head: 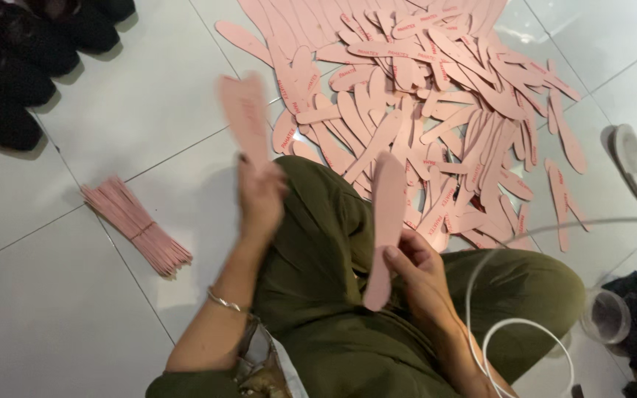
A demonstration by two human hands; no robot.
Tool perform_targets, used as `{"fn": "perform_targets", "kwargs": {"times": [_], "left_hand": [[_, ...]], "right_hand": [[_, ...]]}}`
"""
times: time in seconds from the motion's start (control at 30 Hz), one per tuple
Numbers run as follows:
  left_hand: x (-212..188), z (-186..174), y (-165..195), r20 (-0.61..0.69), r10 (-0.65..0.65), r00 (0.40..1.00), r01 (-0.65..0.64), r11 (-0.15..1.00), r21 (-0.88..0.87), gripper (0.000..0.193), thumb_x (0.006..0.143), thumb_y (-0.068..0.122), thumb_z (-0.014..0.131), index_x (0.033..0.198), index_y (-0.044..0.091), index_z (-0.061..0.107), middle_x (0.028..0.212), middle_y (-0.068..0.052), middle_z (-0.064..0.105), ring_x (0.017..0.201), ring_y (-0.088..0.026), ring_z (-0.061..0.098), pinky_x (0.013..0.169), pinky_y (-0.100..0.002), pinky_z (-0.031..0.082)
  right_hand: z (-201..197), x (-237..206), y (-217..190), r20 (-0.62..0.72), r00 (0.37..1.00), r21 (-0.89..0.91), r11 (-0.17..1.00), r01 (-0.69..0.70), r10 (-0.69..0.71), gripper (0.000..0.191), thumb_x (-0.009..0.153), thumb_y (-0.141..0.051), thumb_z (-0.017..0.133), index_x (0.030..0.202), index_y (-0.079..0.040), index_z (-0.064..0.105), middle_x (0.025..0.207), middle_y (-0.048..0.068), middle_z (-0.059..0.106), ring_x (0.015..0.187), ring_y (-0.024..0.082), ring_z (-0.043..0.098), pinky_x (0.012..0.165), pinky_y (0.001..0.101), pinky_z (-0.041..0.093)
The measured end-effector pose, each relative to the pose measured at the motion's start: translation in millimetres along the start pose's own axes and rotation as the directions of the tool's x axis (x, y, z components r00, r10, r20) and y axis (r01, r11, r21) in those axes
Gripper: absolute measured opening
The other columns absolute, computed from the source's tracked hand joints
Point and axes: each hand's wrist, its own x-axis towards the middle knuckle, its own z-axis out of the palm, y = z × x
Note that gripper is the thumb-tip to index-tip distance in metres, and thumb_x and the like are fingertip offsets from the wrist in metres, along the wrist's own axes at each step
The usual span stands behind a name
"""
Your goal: The person sits on the floor and sorts through a large pile of pink insoles, picking them up one at a time, matching pairs, and placing matched pairs onto a growing stack beside them.
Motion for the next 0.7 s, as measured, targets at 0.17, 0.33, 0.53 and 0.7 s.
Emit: {"fn": "perform_targets", "kwargs": {"times": [0.17, 0.33, 0.53, 0.7], "left_hand": [[-120, 66, -8, 0.467, -0.097, 0.879, 0.237, 0.939, -0.251, 0.046, 0.113, 0.035, 0.037, 0.142, 0.002, 0.049, 0.123, -0.007, 0.06, 0.112, -0.012, 0.056, 0.101, -0.029, 0.047], [-167, 86, -1, 0.419, -0.027, 0.907, 0.19, 0.916, -0.353, 0.054, 0.11, 0.043, 0.039, 0.147, 0.003, 0.038, 0.133, -0.007, 0.052, 0.122, -0.014, 0.05, 0.107, -0.03, 0.042], [-178, 90, 1, 0.544, -0.021, 0.839, 0.316, 0.833, -0.455, 0.059, 0.111, 0.045, 0.044, 0.146, -0.002, 0.041, 0.139, -0.01, 0.052, 0.126, -0.016, 0.05, 0.109, -0.031, 0.041], [-160, 78, 20, 0.663, -0.023, 0.748, 0.109, 0.99, -0.088, 0.054, 0.107, 0.044, 0.045, 0.141, 0.001, 0.05, 0.132, -0.007, 0.061, 0.127, -0.015, 0.054, 0.112, -0.031, 0.039]], "right_hand": [[31, -5, 1, 0.023, 0.993, 0.019, 0.993, 0.116, -0.117, 0.041, 0.093, -0.011, 0.066, 0.131, 0.0, 0.055, 0.117, 0.002, 0.066, 0.102, 0.01, 0.064, 0.09, 0.0257, 0.054], [35, -18, 16, -0.01, 0.923, -0.331, 0.872, 0.36, -0.385, 0.041, 0.1, -0.014, 0.065, 0.137, 0.001, 0.056, 0.122, 0.013, 0.059, 0.106, 0.017, 0.059, 0.092, 0.0305, 0.051], [23, -26, 26, 0.224, 0.808, -0.51, 0.641, 0.574, -0.545, 0.061, 0.112, -0.014, 0.046, 0.163, -0.001, 0.016, 0.15, 0.028, 0.041, 0.136, 0.032, 0.046, 0.107, 0.0422, 0.041], [0, -31, 37, 0.141, 0.984, -0.471, 0.868, 0.16, -0.104, 0.076, 0.103, -0.021, 0.046, 0.164, -0.01, 0.002, 0.097, 0.009, 0.067, 0.073, 0.019, 0.065, 0.068, 0.0303, 0.055]]}}
